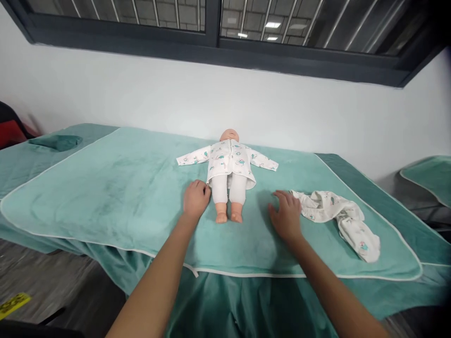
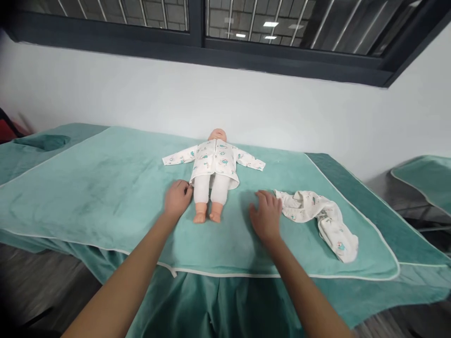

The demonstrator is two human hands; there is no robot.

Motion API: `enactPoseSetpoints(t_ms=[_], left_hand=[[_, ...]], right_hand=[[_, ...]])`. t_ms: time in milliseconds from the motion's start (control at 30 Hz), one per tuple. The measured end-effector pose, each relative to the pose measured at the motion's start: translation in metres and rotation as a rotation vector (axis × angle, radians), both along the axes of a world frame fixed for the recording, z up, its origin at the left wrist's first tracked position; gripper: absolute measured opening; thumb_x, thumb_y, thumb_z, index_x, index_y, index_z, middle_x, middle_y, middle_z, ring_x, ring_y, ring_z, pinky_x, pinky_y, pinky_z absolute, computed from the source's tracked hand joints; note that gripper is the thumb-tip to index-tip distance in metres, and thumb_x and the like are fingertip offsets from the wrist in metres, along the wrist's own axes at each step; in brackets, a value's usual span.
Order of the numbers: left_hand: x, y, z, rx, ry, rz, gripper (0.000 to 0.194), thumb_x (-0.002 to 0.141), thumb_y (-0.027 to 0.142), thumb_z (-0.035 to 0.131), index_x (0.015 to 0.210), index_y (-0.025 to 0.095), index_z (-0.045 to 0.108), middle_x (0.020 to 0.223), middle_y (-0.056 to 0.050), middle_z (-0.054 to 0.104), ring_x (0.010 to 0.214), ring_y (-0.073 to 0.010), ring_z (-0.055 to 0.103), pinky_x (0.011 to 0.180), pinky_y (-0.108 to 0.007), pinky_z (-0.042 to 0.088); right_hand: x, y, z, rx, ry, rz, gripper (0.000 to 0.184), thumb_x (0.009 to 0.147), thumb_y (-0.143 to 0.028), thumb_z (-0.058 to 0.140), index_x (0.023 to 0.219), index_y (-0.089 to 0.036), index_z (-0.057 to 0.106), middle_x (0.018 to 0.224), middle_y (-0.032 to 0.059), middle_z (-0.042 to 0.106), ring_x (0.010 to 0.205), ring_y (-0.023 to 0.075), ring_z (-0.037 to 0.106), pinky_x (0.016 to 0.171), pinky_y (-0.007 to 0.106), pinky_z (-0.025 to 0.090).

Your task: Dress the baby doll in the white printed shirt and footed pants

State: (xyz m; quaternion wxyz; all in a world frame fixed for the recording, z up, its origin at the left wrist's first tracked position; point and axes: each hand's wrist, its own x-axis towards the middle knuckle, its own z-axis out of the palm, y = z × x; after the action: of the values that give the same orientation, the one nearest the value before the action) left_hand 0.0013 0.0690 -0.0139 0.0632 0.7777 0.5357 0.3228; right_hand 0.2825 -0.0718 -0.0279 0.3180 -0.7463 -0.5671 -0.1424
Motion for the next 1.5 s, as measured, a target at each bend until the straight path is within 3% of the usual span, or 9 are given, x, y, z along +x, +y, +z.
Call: enactPoseSetpoints(t_ms=[100, 267, 433, 667, 767, 867, 1067, 1267, 1500], left_hand=[[-0.005, -0.015, 0.002, -0.029, -0.051, -0.024, 0.026, 0.098, 0.031, 0.041, 0.084, 0.021, 0.060, 0.096, -0.011, 0.068, 0.099, -0.0269, 0.060, 0.088, -0.040, 0.045], [-0.014, -0.047, -0.005, -0.125, -0.248, -0.042, 0.020, 0.094, 0.030, 0.046, 0.084, 0.021, 0.061, 0.106, -0.009, 0.071, 0.105, -0.0250, 0.063, 0.096, -0.041, 0.047], [-0.021, -0.082, -0.007, -0.274, -0.502, 0.030, 0.019, 0.093, 0.032, 0.048, 0.097, 0.020, 0.062, 0.112, -0.009, 0.073, 0.104, -0.0210, 0.069, 0.094, -0.037, 0.053], [-0.011, -0.123, 0.080, -0.543, -0.661, -0.467, 0.067, 0.081, 0.045, 0.074, 0.141, 0.028, 0.050, 0.155, -0.007, 0.049, 0.142, -0.0249, 0.047, 0.108, -0.036, 0.046], [-0.011, -0.124, 0.119, -0.527, -0.714, -0.577, 0.056, 0.082, 0.044, 0.075, 0.131, 0.024, 0.058, 0.139, -0.008, 0.062, 0.129, -0.0265, 0.057, 0.098, -0.035, 0.051], [-0.026, -0.120, 0.144, -0.555, -0.782, -0.558, 0.043, 0.078, 0.042, 0.079, 0.112, 0.020, 0.066, 0.108, -0.006, 0.072, 0.100, -0.0236, 0.067, 0.081, -0.032, 0.053], [-0.078, -0.113, 0.175, -0.667, -0.924, -0.588, 0.036, 0.070, 0.049, 0.083, 0.082, 0.021, 0.064, 0.064, 0.002, 0.057, 0.048, -0.0097, 0.047, 0.044, -0.022, 0.035], [-0.092, -0.120, 0.210, -0.682, -0.607, -0.545, 0.039, 0.072, 0.051, 0.080, 0.096, 0.021, 0.075, 0.064, -0.001, 0.061, 0.048, -0.0127, 0.050, 0.041, -0.023, 0.036], [-0.068, -0.132, 0.221, -0.439, -0.779, -0.483, 0.027, 0.081, 0.045, 0.075, 0.089, 0.020, 0.069, 0.071, -0.001, 0.063, 0.056, -0.0124, 0.056, 0.050, -0.022, 0.044]], right_hand=[[0.048, -0.027, 0.003, -0.125, -0.142, -0.146, 0.046, 0.091, -0.037, 0.049, 0.132, -0.018, 0.056, 0.146, 0.0164, 0.056, 0.137, 0.0375, 0.044, 0.116, 0.067, 0.019], [0.109, -0.062, 0.014, -0.375, -0.283, -0.118, 0.033, 0.093, -0.042, 0.048, 0.110, -0.021, 0.068, 0.120, 0.0140, 0.070, 0.116, 0.0372, 0.060, 0.113, 0.065, 0.023], [0.072, -0.058, 0.058, -0.422, -0.142, 0.214, 0.028, 0.094, -0.042, 0.047, 0.085, -0.022, 0.065, 0.094, 0.0108, 0.069, 0.094, 0.0295, 0.064, 0.085, 0.042, 0.044], [-0.059, -0.023, 0.165, -0.417, 0.527, 0.668, 0.037, 0.088, -0.055, 0.063, 0.076, -0.021, 0.055, 0.073, -0.0026, 0.051, 0.067, 0.0137, 0.047, 0.062, 0.028, 0.036], [-0.096, -0.007, 0.199, -0.396, 0.589, 0.952, 0.037, 0.088, -0.054, 0.066, 0.081, -0.019, 0.059, 0.078, -0.0021, 0.053, 0.070, 0.0121, 0.047, 0.062, 0.026, 0.035], [-0.111, 0.005, 0.221, -0.358, 0.529, 1.036, 0.038, 0.087, -0.054, 0.069, 0.080, -0.018, 0.059, 0.074, -0.0030, 0.050, 0.067, 0.0105, 0.044, 0.059, 0.024, 0.032], [-0.101, 0.000, 0.237, -0.474, 0.602, 1.175, 0.041, 0.085, -0.054, 0.072, 0.073, -0.018, 0.058, 0.068, -0.0038, 0.047, 0.063, 0.0093, 0.042, 0.057, 0.025, 0.028], [-0.109, -0.011, 0.237, -0.214, 0.653, 1.124, 0.044, 0.089, -0.059, 0.065, 0.073, -0.018, 0.058, 0.070, -0.0024, 0.048, 0.067, 0.0099, 0.044, 0.061, 0.024, 0.034], [-0.118, -0.015, 0.234, -0.666, 0.460, 1.184, 0.040, 0.081, -0.058, 0.074, 0.079, -0.018, 0.069, 0.073, -0.0002, 0.063, 0.067, 0.0122, 0.057, 0.058, 0.023, 0.041]])
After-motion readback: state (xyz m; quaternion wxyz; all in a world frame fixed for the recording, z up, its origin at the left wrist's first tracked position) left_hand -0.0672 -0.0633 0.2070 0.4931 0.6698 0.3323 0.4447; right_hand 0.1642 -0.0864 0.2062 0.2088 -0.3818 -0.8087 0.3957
